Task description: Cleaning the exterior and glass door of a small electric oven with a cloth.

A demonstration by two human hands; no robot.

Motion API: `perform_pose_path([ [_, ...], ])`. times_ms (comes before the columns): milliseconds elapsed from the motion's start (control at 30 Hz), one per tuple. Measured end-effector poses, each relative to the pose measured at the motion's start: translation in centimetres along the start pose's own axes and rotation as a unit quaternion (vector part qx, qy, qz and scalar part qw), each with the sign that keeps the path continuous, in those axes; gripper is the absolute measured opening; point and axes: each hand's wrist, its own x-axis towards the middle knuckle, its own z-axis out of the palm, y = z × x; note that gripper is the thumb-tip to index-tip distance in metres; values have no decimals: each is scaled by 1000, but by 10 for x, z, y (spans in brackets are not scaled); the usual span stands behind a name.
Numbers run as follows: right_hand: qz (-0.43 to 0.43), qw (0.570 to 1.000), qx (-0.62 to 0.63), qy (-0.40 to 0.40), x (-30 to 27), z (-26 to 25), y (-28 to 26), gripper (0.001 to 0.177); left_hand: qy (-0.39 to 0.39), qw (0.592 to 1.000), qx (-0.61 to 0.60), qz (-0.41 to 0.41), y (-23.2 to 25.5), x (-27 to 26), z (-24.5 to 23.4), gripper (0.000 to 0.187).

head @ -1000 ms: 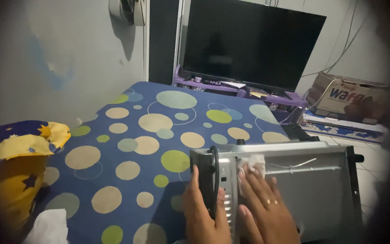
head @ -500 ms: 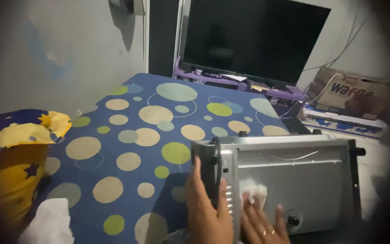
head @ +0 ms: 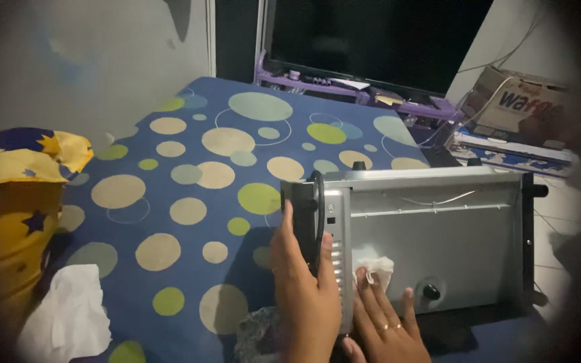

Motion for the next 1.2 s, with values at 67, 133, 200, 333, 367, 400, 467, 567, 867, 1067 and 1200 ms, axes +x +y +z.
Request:
perform_pose_path([
  [67, -4, 1000, 6, -13, 16, -15, 4, 77, -10, 1000, -1, -23, 4, 1, 0, 70],
  [133, -8, 1000, 11, -22, 42, -34, 6, 76, -19, 999, -3, -43, 2, 1, 2, 73],
  [200, 46, 995, 67, -66, 77, -58, 4, 73, 20, 998, -20, 53, -6, -2, 4, 66],
  [333, 90, 984, 145, -45, 83, -52, -1, 67, 16, 999, -11, 40, -10, 1, 5, 67],
  [367, 126, 964, 231, -47, 74, -43, -4, 68, 14, 999, -11, 46, -13, 1, 5, 67],
  [400, 159, 934, 315, -49, 64, -33, -6, 70, 13, 999, -11, 51, -15, 1, 6, 67],
  [467, 166, 906, 387, -48, 47, -23, -6, 72, 10, 999, 3, 43, -13, 2, 6, 68],
  [567, 203, 829, 518, -57, 39, -36, -14, 76, 4, 1000, 10, 13, -7, 0, 5, 69],
  [867, 166, 884, 435, -33, 114, -98, -4, 80, 34, 996, 5, 79, -5, -8, 5, 66],
  [1067, 107, 928, 353, -51, 81, -80, -14, 84, 30, 996, 2, 78, -6, -6, 2, 66],
  [1200, 89, 939, 328, -46, 108, -85, -5, 84, 8, 1000, -6, 22, 0, -4, 0, 69],
])
